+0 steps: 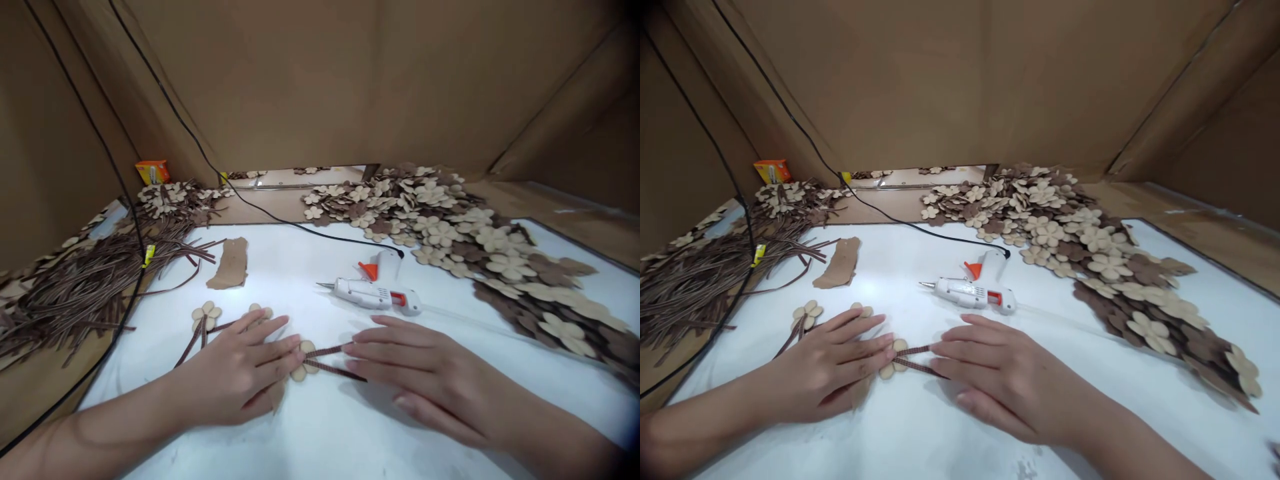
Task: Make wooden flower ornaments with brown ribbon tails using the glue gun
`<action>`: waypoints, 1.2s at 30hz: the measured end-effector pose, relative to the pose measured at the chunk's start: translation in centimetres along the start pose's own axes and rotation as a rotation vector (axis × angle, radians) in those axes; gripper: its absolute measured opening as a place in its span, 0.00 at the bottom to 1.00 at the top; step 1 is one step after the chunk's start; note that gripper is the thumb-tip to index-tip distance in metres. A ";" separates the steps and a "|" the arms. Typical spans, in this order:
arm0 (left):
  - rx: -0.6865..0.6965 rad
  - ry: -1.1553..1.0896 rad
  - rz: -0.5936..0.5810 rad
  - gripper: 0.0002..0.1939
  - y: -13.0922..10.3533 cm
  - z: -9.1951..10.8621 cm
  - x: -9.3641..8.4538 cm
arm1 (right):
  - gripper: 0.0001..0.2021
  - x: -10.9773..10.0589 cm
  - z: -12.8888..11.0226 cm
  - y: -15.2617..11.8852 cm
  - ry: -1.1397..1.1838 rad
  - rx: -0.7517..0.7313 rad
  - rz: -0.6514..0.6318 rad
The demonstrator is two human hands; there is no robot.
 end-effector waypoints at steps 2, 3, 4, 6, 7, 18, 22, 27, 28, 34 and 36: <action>0.005 0.006 0.001 0.20 0.0 0.0 0.0 | 0.22 0.6 -0.3 0.6 -0.010 0.031 -0.064; 0.009 0.007 0.001 0.20 -0.1 0.0 0.0 | 0.23 0.9 -0.4 0.9 -0.009 0.037 -0.111; 0.011 0.008 -0.001 0.21 -0.1 0.0 0.0 | 0.24 1.1 -0.6 1.1 -0.003 0.040 -0.157; 0.008 0.007 -0.006 0.21 -0.1 0.0 0.1 | 0.24 1.3 -0.9 1.4 0.018 0.038 -0.220; 0.006 0.006 -0.006 0.21 -0.1 0.0 0.1 | 0.24 1.3 -1.0 1.5 0.028 0.039 -0.231; 0.017 0.005 0.042 0.18 0.0 0.1 0.3 | 0.19 0.4 -0.4 0.9 -0.006 0.051 -0.201; 0.019 0.009 0.051 0.17 0.0 0.2 0.2 | 0.17 -0.4 -0.3 0.6 -0.055 0.009 -0.079; 0.012 -0.002 0.054 0.18 0.0 0.3 0.0 | 0.16 -0.6 -0.6 0.7 -0.060 0.008 0.024; 0.007 -0.002 0.048 0.18 0.0 0.3 0.0 | 0.16 -0.5 -0.7 0.8 -0.054 0.014 0.029; -0.003 0.011 0.018 0.18 0.0 0.4 0.0 | 0.18 0.5 -1.8 1.5 -0.017 0.046 0.019; 0.000 0.026 0.016 0.20 0.0 0.3 0.0 | 0.18 1.0 -2.1 1.9 -0.027 0.106 0.026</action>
Point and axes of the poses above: each hand's wrist, its own y-axis towards the middle knuckle, its own x-axis out of the palm, z = x × y, the point moved 3 cm from there along y, towards the middle knuckle, and after that the axes turned 3 degrees about -z, right-handed, at the moved point
